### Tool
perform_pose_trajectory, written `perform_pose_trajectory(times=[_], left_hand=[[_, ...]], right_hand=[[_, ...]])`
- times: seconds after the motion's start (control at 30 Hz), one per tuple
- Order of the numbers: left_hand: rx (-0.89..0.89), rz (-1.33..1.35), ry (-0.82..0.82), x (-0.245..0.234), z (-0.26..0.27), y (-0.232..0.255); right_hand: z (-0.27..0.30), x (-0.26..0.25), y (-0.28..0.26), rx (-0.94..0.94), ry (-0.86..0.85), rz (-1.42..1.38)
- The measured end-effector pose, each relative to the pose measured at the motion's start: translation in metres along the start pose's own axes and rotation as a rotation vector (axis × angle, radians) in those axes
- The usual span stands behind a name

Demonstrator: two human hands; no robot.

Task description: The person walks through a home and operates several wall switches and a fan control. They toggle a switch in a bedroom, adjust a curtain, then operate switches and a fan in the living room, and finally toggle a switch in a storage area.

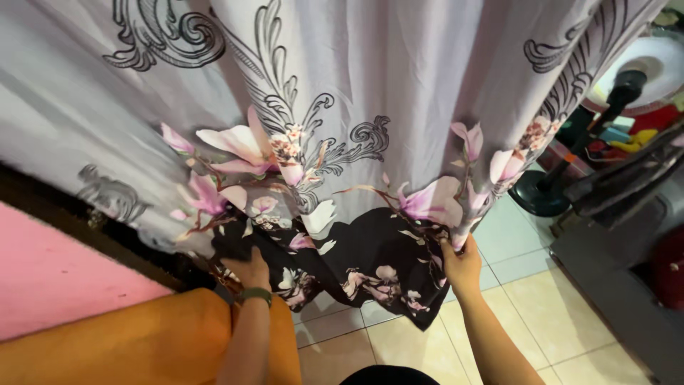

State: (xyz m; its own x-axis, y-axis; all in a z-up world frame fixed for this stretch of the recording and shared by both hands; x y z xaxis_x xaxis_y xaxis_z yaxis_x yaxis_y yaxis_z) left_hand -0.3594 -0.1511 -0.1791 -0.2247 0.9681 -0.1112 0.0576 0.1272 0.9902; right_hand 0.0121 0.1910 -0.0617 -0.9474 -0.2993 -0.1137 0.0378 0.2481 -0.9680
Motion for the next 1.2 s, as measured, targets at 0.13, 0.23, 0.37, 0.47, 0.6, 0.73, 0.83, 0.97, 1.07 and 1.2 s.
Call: perform_pose_trajectory(times=[0.13,0.23,0.37,0.47,0.6,0.73,0.83,0.97,1.07,1.2], left_hand=[[-0.074,-0.259,-0.210,-0.005,0.046,-0.023],[0.134,-0.398,-0.581,0.000,0.095,-0.031],[-0.167,-0.116,-0.985,0.007,0.156,-0.032],[-0.077,-0.204,-1.131,0.009,0.193,-0.016],[-0.001,-0.184,-1.304,0.018,0.227,0.012],[0.008,-0.046,-1.391,0.041,0.257,0.043],[0.057,-0.033,-1.435,0.065,0.277,0.067],[0.090,-0.024,-1.489,0.098,0.317,0.093],[0.064,0.019,-1.537,0.122,0.356,0.105],[0.113,0.000,-1.541,0.161,0.416,0.119]], right_hand=[[0.012,0.007,0.010,0.078,-0.052,-0.055],[0.024,0.014,0.020,0.051,-0.090,-0.200],[0.046,0.023,0.027,0.093,-0.081,-0.190],[0.065,0.015,0.026,-0.003,-0.036,0.060],[0.087,-0.008,0.025,-0.127,0.011,0.327],[0.102,-0.047,0.032,0.413,-0.007,0.246],[0.101,-0.079,0.032,0.246,0.072,0.257],[0.099,-0.126,0.049,0.248,0.161,0.252],[0.095,-0.167,0.066,0.267,0.198,0.260],[0.087,-0.229,0.088,0.279,0.242,0.253]])
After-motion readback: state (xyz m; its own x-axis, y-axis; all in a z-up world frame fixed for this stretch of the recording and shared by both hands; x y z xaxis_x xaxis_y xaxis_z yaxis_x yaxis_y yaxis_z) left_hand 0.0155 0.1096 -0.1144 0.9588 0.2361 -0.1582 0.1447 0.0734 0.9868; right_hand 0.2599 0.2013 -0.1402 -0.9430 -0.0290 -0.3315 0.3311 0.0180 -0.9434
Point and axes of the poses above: each hand's wrist, its own z-axis away from the middle knuckle, its own x-axis out of the palm, y = z × x, the point moved 2 cm from there along -z, towards the middle knuckle, and after that the axes turned 6 degrees about -z, right-handed, at the moved point
